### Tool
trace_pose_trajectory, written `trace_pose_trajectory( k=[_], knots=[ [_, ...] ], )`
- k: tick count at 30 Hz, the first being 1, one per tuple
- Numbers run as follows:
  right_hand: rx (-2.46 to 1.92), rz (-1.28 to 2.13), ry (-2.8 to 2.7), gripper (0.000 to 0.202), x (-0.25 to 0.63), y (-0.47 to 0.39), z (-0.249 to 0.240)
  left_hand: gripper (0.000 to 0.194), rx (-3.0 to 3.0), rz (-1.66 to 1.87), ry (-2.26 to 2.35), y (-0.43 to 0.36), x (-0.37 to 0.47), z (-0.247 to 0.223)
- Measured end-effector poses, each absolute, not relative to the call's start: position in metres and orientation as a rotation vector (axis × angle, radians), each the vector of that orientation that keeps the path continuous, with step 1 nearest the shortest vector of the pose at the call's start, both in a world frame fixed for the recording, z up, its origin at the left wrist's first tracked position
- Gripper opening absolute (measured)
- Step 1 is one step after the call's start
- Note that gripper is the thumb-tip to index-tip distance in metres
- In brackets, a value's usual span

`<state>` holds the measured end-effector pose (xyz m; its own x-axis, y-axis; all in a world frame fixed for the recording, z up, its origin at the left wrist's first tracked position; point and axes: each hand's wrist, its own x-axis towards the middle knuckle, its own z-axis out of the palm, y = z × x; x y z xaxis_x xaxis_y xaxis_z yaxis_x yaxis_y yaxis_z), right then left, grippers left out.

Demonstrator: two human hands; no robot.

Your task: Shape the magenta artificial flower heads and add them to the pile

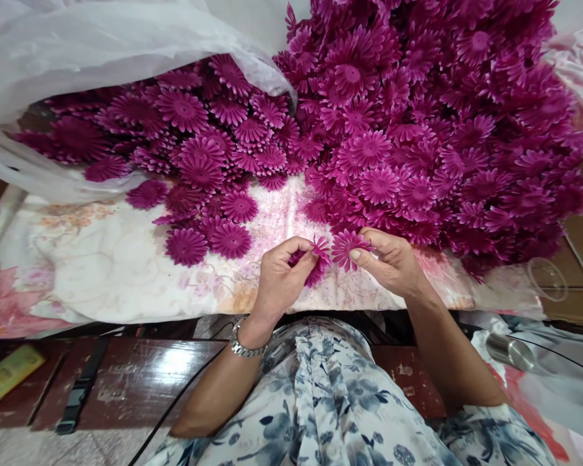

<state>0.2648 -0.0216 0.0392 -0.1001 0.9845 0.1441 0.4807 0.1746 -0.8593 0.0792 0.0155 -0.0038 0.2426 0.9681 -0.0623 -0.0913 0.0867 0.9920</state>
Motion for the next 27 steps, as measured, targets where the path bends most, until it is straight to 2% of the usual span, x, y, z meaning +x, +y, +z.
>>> trace_pose_trajectory(
  k=[5,14,24,27],
  knots=[
    [-1.409,0.775,-1.739,0.02,0.26,-0.024,0.037,0.01,1.152,1.012,1.019,0.014,0.079,0.005],
    [-1.385,0.701,-1.816,0.012,0.246,-0.023,0.032,0.01,1.528,0.891,1.079,0.009,0.086,0.013],
    [-1.387,0.793,-1.718,0.024,0.239,-0.027,0.032,0.015,1.793,0.81,1.173,0.003,0.09,0.009],
    [-1.419,0.658,-1.724,0.014,0.237,-0.028,0.031,0.013,1.777,0.855,1.137,0.002,0.09,0.01]
  ],
)
